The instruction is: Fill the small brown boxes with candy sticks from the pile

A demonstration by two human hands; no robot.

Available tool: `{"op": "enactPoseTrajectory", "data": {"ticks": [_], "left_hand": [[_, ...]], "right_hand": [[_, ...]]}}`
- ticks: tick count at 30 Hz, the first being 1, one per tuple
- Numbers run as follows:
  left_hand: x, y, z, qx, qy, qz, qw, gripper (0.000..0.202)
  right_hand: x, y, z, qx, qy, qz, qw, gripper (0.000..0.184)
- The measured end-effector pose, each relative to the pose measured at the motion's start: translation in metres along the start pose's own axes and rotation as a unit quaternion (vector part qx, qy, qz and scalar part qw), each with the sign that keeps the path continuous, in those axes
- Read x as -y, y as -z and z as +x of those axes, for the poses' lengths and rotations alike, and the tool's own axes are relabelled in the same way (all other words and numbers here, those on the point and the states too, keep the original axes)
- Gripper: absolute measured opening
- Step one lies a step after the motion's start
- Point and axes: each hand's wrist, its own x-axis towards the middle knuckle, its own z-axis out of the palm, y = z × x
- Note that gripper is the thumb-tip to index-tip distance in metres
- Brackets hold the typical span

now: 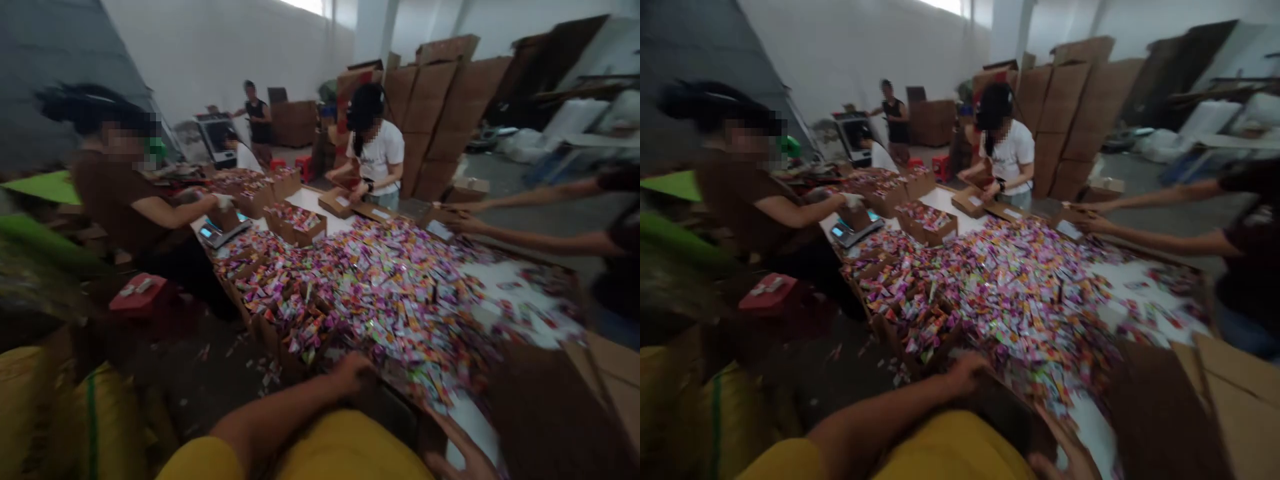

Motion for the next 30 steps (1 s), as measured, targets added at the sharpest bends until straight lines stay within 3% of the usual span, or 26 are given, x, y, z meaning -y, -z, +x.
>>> {"op": "enactPoseTrajectory", "data": {"ticks": [3, 5, 7, 10, 13, 16, 19, 23, 24, 27, 28, 30], "left_hand": [[-0.007, 0.025, -0.015, 0.07, -0.02, -0.034, 0.997, 0.047], [-0.005, 0.035, -0.023, 0.143, -0.03, -0.048, 0.988, 0.048], [-0.002, 0.038, -0.028, 0.165, -0.025, -0.044, 0.985, 0.048], [-0.005, 0.028, -0.026, 0.095, -0.017, 0.032, 0.995, 0.05], [-0.014, 0.007, -0.016, 0.015, -0.03, 0.153, 0.988, 0.027], [-0.02, -0.016, -0.007, 0.01, -0.072, 0.246, 0.967, 0.01], [-0.02, -0.032, -0.005, 0.041, -0.129, 0.299, 0.945, 0.022], [-0.018, -0.03, 0.002, 0.098, -0.159, 0.275, 0.943, 0.03], [-0.019, -0.027, 0.005, 0.123, -0.166, 0.255, 0.945, 0.041], [-0.026, -0.018, 0.015, 0.202, -0.183, 0.212, 0.938, 0.103], [-0.029, -0.016, 0.017, 0.218, -0.178, 0.21, 0.936, 0.112], [-0.036, -0.015, 0.017, 0.216, -0.144, 0.218, 0.941, 0.112]], "right_hand": [[0.023, -0.005, -0.019, 0.043, 0.027, -0.085, 0.995, 0.064], [0.024, -0.012, -0.026, 0.071, 0.036, -0.115, 0.99, 0.046], [0.02, -0.021, -0.029, 0.063, 0.04, -0.123, 0.99, 0.038], [0.017, -0.033, -0.022, -0.031, 0.043, -0.106, 0.993, 0.032], [0.023, -0.047, -0.007, -0.125, 0.021, -0.145, 0.981, 0.018], [0.025, -0.067, 0.002, -0.182, 0.007, -0.243, 0.953, 0.017], [0.018, -0.087, 0.001, -0.214, 0.052, -0.327, 0.919, 0.029], [0.012, -0.098, -0.003, -0.201, 0.056, -0.397, 0.894, 0.042], [0.013, -0.096, -0.004, -0.197, 0.052, -0.391, 0.897, 0.042], [0.016, -0.083, -0.002, -0.207, 0.054, -0.317, 0.924, 0.035], [0.015, -0.076, 0.001, -0.211, 0.056, -0.274, 0.936, 0.031], [0.009, -0.055, 0.016, -0.213, 0.052, -0.146, 0.965, 0.025]]}}
